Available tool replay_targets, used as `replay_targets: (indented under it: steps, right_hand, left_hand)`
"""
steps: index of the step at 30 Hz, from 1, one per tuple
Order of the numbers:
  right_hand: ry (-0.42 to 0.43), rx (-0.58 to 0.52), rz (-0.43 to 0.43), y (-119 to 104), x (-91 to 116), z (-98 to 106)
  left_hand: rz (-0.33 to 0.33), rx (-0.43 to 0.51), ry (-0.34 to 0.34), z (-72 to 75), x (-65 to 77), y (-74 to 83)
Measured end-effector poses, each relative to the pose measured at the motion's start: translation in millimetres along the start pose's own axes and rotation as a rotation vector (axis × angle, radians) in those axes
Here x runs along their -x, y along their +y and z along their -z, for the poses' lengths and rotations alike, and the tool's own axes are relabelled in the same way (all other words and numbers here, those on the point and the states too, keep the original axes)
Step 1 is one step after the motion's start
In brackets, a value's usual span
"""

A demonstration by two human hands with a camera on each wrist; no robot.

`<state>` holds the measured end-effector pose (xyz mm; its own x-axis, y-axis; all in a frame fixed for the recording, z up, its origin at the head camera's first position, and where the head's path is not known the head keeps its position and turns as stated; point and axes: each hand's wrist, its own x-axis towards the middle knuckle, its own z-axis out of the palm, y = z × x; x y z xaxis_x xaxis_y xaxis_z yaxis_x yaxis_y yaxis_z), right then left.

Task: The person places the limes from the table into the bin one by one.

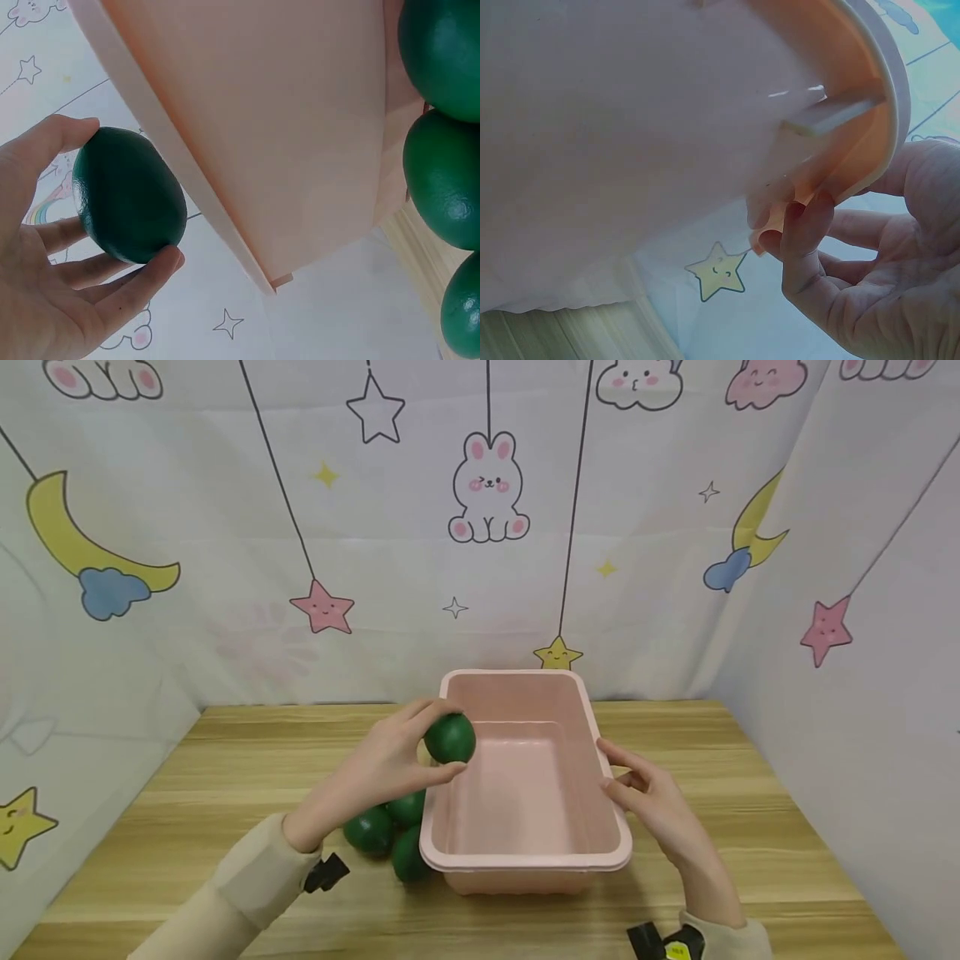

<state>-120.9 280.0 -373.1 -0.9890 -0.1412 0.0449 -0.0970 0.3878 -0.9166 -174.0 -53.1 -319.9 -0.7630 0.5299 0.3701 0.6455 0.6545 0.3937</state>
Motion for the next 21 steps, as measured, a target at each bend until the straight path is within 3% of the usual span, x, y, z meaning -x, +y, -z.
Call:
replay_targets:
  steps: [15,21]
  right_hand:
    - [0.001,-0.004,-0.003,0,0,1]
    - [0.002,0.001,-0.007,0,0,1]
  left_hand:
    - [0.006,0.030,-0.152,-5.9,-25.4,4.2]
    - [-0.023,-0.013,-0.194,-11.5,-33.5,4.0]
